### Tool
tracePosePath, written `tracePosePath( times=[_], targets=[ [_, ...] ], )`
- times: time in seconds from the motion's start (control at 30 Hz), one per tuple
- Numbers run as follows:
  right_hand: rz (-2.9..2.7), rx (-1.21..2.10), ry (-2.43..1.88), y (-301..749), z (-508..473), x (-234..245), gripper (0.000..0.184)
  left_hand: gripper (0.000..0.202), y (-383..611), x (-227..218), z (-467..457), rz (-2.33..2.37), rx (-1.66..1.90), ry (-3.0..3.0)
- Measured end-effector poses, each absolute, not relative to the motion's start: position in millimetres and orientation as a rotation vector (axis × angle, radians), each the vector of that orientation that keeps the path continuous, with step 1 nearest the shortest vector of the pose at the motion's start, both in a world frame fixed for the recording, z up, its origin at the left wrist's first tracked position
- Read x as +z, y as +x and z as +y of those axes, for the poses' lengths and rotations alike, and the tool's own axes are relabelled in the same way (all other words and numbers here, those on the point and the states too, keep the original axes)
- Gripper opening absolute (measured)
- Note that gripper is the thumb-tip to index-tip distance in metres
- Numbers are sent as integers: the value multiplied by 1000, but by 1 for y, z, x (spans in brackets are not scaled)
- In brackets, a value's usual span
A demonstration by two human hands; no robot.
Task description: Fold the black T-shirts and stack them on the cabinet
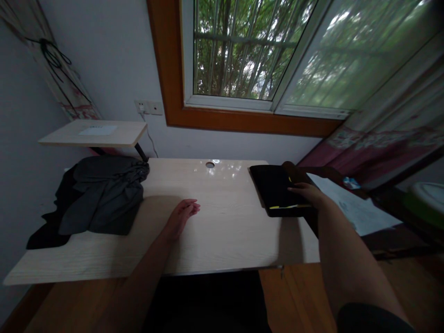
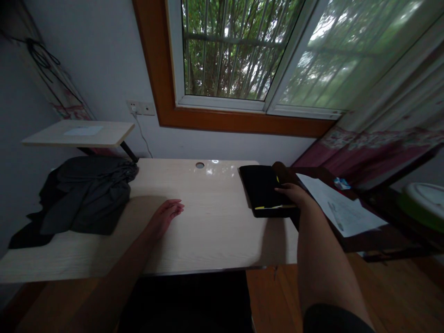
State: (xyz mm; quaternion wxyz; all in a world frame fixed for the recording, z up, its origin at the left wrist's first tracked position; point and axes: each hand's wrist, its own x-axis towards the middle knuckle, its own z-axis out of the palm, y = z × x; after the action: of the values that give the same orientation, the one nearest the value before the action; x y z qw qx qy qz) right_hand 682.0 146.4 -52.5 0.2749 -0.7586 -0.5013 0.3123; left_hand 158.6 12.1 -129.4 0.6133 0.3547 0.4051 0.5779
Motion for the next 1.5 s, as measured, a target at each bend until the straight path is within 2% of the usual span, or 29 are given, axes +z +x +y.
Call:
tracePosePath(
  times=[0.1,0.27,0.43,0.57,0.7,0.83,1.1,1.5],
  targets=[
    [-1366,681,-2204,690,158,-62,40,34,159,-127,10,931,1327,830],
    [-1435,634,-2111,704,168,-91,38,33,159,-126,11,943,1329,837],
    [-1520,443,-2168,711,168,-103,48,33,159,-125,10,963,1320,848],
    [-1633,47,-2282,689,157,-94,60,33,160,-124,10,964,1317,856],
    [-1814,-304,-2051,644,152,-85,54,33,161,-124,11,965,1320,855],
    [-2115,-222,-1802,604,164,-90,53,30,161,-122,9,969,1314,868],
    [-2125,61,-2010,591,194,-111,61,31,161,-122,8,986,1308,874],
    [-2100,71,-2039,595,194,-120,63,32,161,-124,7,988,1309,883]
  ],
)
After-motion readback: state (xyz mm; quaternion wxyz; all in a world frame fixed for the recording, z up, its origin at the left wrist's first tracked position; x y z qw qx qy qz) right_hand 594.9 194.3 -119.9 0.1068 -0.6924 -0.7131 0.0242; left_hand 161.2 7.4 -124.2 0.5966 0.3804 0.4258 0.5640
